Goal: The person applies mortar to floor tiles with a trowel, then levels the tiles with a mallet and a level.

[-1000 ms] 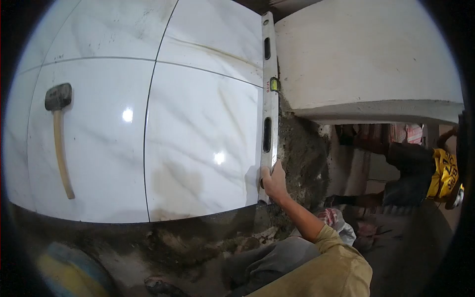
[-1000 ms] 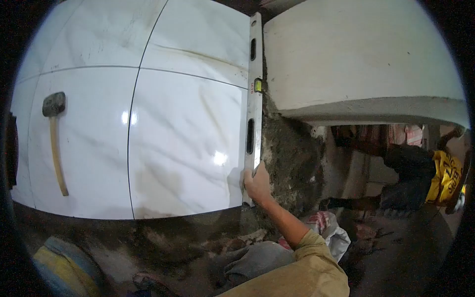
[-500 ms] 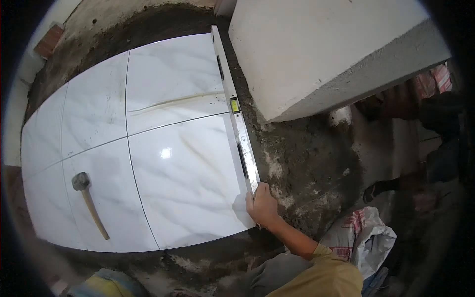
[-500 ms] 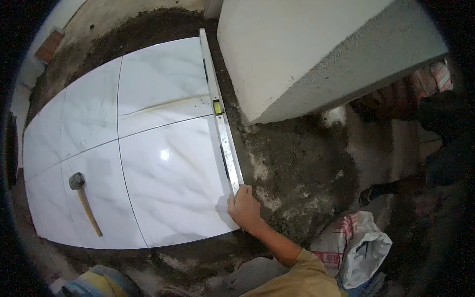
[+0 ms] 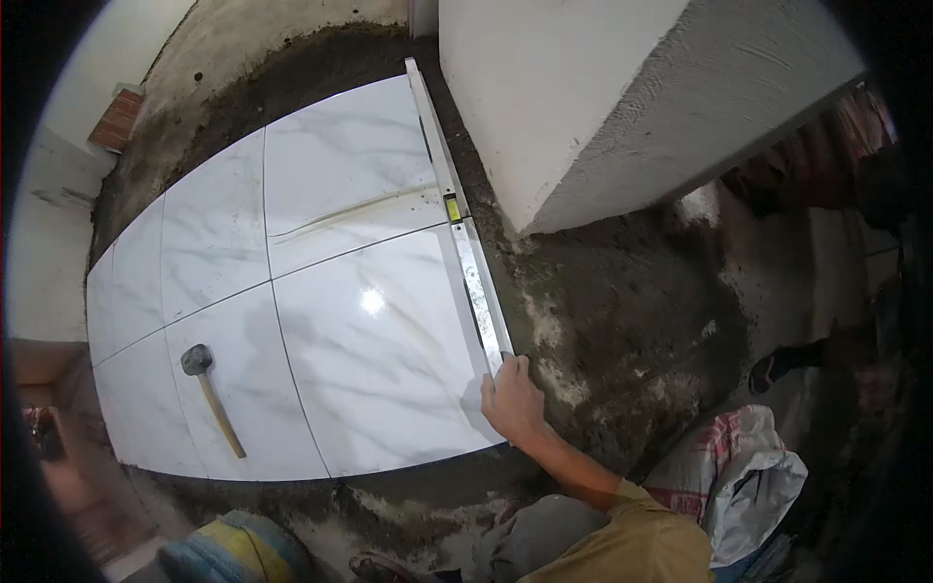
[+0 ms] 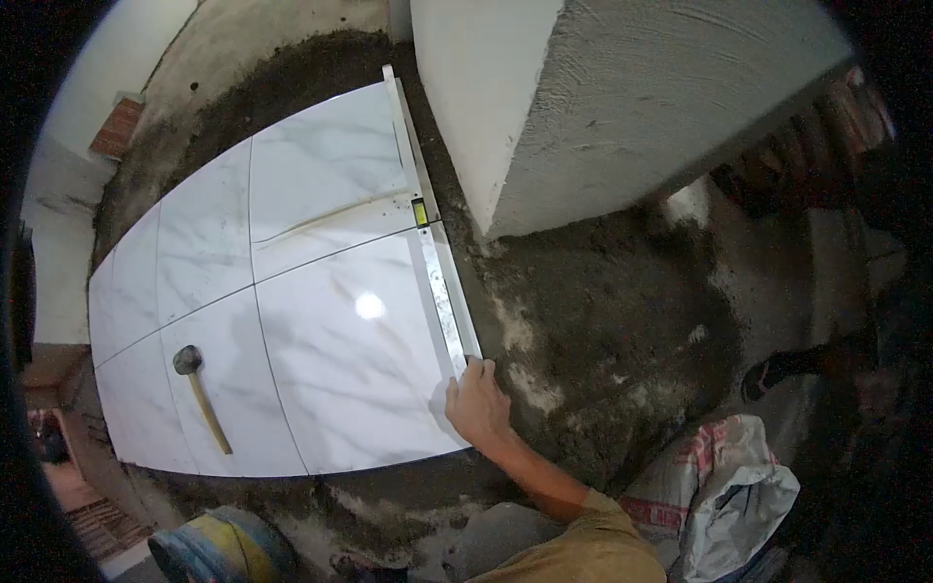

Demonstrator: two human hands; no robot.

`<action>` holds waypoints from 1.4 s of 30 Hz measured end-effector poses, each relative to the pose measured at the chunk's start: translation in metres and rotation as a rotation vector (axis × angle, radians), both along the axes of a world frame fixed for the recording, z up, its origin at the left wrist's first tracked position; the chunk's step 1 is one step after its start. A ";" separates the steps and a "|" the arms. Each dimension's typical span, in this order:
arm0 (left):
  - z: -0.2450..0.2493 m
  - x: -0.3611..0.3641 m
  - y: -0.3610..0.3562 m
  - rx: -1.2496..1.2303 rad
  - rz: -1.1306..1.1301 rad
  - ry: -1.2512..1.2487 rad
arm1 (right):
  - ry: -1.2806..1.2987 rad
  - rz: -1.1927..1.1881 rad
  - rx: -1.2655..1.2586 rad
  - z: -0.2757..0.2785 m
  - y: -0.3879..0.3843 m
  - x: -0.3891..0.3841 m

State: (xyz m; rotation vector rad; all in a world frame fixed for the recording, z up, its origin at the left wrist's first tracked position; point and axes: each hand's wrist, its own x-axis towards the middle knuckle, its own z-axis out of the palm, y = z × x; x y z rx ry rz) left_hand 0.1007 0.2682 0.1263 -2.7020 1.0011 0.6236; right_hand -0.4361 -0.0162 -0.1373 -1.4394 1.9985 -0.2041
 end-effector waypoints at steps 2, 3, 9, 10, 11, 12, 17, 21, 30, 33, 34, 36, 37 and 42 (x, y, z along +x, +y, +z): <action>-0.003 -0.010 -0.008 -0.002 0.016 0.019 | -0.004 -0.007 -0.020 0.000 0.001 0.000; -0.005 -0.014 -0.011 -0.004 0.023 0.029 | -0.004 -0.009 -0.028 -0.001 0.001 0.001; -0.012 -0.015 -0.006 -0.149 -0.037 0.123 | 0.019 0.002 -0.107 -0.002 0.005 0.002; -0.008 -0.024 -0.009 -0.159 -0.035 0.118 | 0.044 0.006 -0.129 -0.006 0.006 0.002; -0.005 -0.035 -0.013 -0.193 -0.011 0.064 | 0.070 0.010 -0.152 -0.010 0.006 0.002; -0.004 -0.043 -0.015 -0.226 0.015 0.011 | 0.068 0.016 -0.163 -0.013 0.006 0.001; -0.036 -0.010 0.015 -0.330 0.035 -0.081 | 0.030 0.001 -0.200 -0.015 0.009 0.000; -0.058 0.007 0.036 -0.622 0.172 0.152 | 0.061 0.040 -0.106 0.015 0.004 -0.005; -0.062 0.018 0.047 -0.587 0.058 0.319 | 0.611 0.812 -1.388 0.350 -0.137 -0.060; -0.071 0.030 0.050 -0.427 -0.012 0.218 | 0.476 0.808 -1.451 0.408 -0.159 -0.078; -0.088 0.037 0.063 -0.456 -0.045 0.061 | 0.435 0.818 -1.410 0.416 -0.168 -0.079; -0.071 0.021 0.039 -0.367 -0.023 0.063 | 0.369 0.820 -1.330 0.433 -0.180 -0.092; -0.137 0.074 0.081 -0.528 -0.163 -0.259 | 0.339 0.818 -1.281 0.439 -0.186 -0.101; -0.083 0.012 0.027 -0.262 0.235 -0.119 | 0.202 0.751 -0.991 0.465 -0.211 -0.145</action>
